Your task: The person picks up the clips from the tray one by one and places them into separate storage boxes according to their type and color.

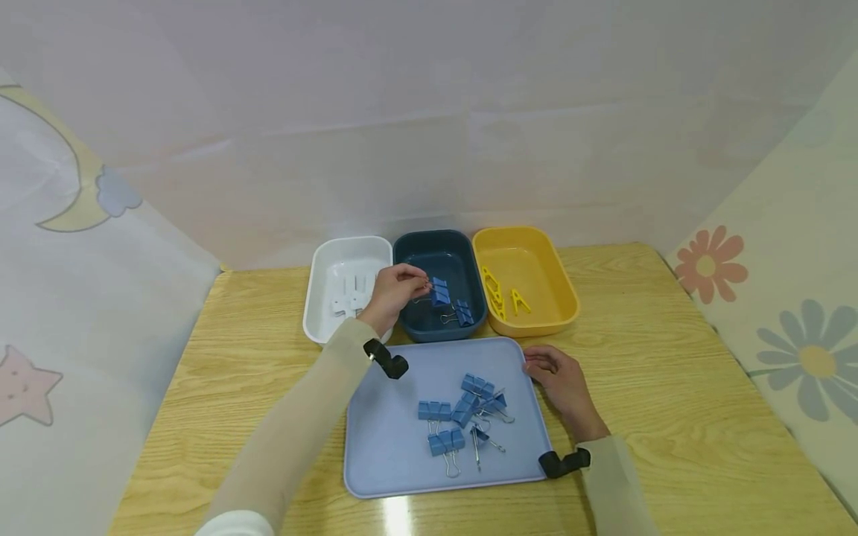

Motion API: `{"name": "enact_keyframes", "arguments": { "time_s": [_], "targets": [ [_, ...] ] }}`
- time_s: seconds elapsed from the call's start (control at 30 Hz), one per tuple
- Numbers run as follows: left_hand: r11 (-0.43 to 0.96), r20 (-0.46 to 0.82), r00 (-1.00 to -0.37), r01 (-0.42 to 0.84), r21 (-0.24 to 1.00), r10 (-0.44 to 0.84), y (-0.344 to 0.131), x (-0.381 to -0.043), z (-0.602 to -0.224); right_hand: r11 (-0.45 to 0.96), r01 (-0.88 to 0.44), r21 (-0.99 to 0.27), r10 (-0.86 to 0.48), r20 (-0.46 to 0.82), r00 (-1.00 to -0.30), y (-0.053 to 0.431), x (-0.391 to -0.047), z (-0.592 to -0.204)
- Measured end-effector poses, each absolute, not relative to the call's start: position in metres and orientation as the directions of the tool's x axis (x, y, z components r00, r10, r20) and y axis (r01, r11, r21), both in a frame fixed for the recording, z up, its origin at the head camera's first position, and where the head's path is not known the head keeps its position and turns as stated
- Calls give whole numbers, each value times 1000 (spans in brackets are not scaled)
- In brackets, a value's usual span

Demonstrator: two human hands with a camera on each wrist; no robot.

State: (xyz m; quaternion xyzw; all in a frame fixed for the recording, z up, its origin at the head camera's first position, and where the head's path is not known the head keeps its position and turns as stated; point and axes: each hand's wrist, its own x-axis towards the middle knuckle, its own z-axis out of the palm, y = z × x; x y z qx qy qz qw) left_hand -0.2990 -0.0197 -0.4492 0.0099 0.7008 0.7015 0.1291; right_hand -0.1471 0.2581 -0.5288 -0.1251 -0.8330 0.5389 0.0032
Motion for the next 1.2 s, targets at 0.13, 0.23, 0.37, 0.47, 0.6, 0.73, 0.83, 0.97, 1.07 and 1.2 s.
{"name": "enact_keyframes", "arguments": {
  "time_s": [0.13,0.23,0.37,0.47,0.6,0.73,0.83,0.97,1.07,1.2],
  "targets": [
    [12,-170,-967,-171,985,192,-18,-302,-452,384,212,-899,216,-136,-967,257,-147,-528],
    [10,-173,-966,-175,985,189,-17,-304,-454,378,225,-898,218,-150,-964,257,-147,-528],
    [11,-174,-966,-176,984,191,-16,-307,-457,372,234,-898,217,-161,-963,258,-147,-529],
    [24,-176,-966,-174,984,188,-15,-308,-458,369,227,-901,212,-156,-965,259,-147,-531],
    [57,-180,-967,-173,983,183,-13,-308,-459,365,220,-904,205,-153,-967,260,-147,-533],
    [75,-184,-967,-173,982,179,-11,-310,-462,362,223,-905,206,-156,-966,260,-147,-533],
    [79,-185,-968,-174,982,169,-9,-312,-463,364,224,-904,206,-156,-966,260,-147,-533],
    [79,-187,-969,-177,981,163,-5,-313,-463,365,217,-905,204,-150,-967,260,-147,-533],
    [79,-192,-968,-181,980,162,-3,-312,-463,368,217,-904,200,-151,-968,260,-147,-533],
    [92,-197,-967,-185,979,158,1,-312,-465,372,228,-900,197,-163,-967,261,-148,-533]
  ]
}}
